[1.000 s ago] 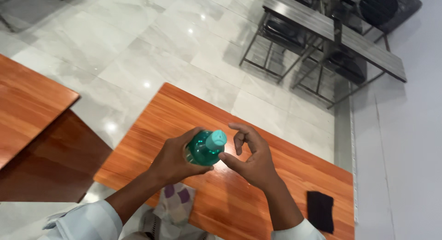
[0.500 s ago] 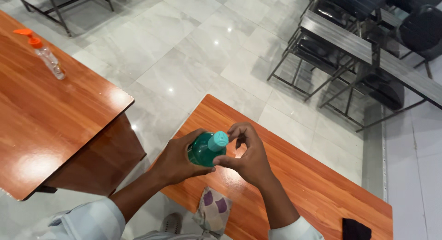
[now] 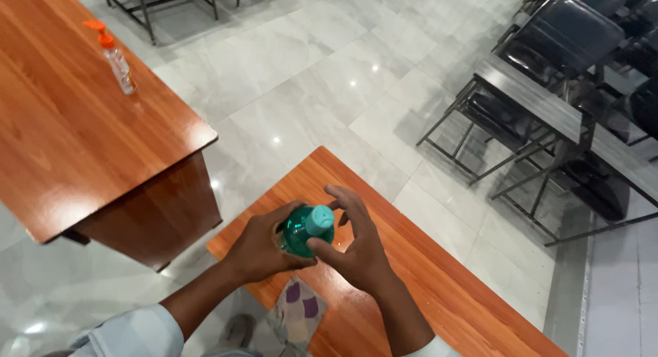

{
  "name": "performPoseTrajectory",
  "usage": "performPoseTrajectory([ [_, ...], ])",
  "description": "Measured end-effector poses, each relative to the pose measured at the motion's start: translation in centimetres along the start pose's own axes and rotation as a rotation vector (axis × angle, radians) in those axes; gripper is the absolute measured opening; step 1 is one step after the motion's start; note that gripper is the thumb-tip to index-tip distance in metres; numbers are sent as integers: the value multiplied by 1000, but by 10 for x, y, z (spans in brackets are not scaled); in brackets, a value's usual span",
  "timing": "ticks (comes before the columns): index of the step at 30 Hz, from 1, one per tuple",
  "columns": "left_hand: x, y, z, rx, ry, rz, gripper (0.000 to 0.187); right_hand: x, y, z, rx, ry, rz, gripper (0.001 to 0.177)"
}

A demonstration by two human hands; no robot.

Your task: The person opens a drawer, places a metal cup inside, and closes the drawer. Then the person wipes a wooden table with a patterned cloth, moves a green bottle and a small cup, and continues wiping the table surface.

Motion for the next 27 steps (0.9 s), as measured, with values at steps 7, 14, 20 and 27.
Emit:
performPoseTrajectory([
  [7,-22,22,3,-10,-84,22,88,6,24,17,-112,87,19,73],
  [14,8,18,-14,-38,-125,52,81,-22,11,3,104,-44,-84,68],
  [20,67,9,-56,74,-152,-40,79,-67,-47,14,-98,17,-121,49],
  [27,149,-13,-122,79,-112,52,78,-153,-123,30,-146,55,2,39],
])
Point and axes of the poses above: each hand's wrist, its own y-axis away from the middle knuckle, its own x-axis out of the back of the hand, z = x × y, the point moved 5 cm from there along -y, towards the middle knuckle, and after that the axes turned 13 degrees about -y, right-handed, at the moved point
